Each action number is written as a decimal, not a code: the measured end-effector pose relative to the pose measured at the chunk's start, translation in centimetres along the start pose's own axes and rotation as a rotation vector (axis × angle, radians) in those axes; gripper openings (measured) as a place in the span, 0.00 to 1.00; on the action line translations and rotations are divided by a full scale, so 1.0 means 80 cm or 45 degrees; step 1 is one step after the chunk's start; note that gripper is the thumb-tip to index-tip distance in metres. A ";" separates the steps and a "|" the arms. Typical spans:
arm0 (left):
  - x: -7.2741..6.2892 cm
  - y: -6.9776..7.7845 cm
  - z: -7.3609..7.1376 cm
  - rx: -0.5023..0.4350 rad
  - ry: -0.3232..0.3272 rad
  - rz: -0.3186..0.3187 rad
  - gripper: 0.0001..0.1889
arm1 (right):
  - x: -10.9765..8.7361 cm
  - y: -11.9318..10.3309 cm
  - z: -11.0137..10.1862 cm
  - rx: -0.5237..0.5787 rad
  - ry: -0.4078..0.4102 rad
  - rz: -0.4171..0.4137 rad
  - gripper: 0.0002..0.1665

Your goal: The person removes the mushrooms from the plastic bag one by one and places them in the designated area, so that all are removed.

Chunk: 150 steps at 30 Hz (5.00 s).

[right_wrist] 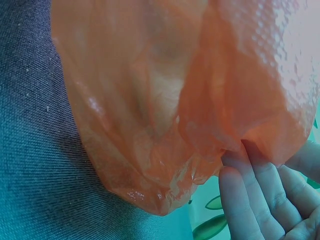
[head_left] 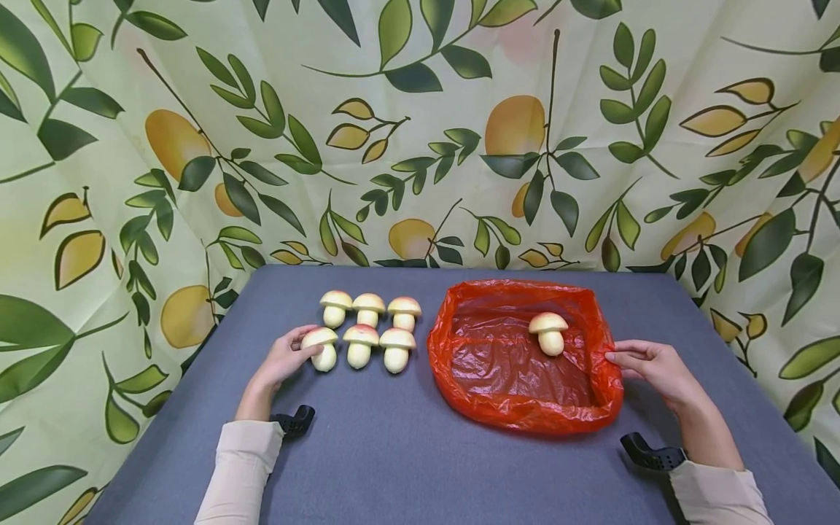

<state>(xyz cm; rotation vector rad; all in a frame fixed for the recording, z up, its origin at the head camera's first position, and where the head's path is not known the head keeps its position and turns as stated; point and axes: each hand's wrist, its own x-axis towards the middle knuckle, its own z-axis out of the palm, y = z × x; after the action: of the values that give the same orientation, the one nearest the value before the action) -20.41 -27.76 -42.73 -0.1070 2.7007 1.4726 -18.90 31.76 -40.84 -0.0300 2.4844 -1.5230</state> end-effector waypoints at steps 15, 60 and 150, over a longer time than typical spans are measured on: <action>0.000 0.005 0.004 -0.068 0.084 -0.036 0.29 | 0.001 0.000 0.001 -0.011 0.000 0.000 0.07; -0.007 0.014 -0.011 -0.063 0.091 -0.022 0.35 | 0.001 0.000 0.001 -0.008 0.010 0.004 0.07; -0.024 0.226 0.266 -0.255 -0.442 0.603 0.20 | -0.009 -0.013 0.002 -0.096 0.144 -0.072 0.22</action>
<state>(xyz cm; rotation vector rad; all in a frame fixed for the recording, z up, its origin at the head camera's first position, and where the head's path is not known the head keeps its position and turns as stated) -19.65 -0.02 -38.93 0.7537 2.3854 1.6752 -18.25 31.21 -39.86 -0.0273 2.6498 -1.4909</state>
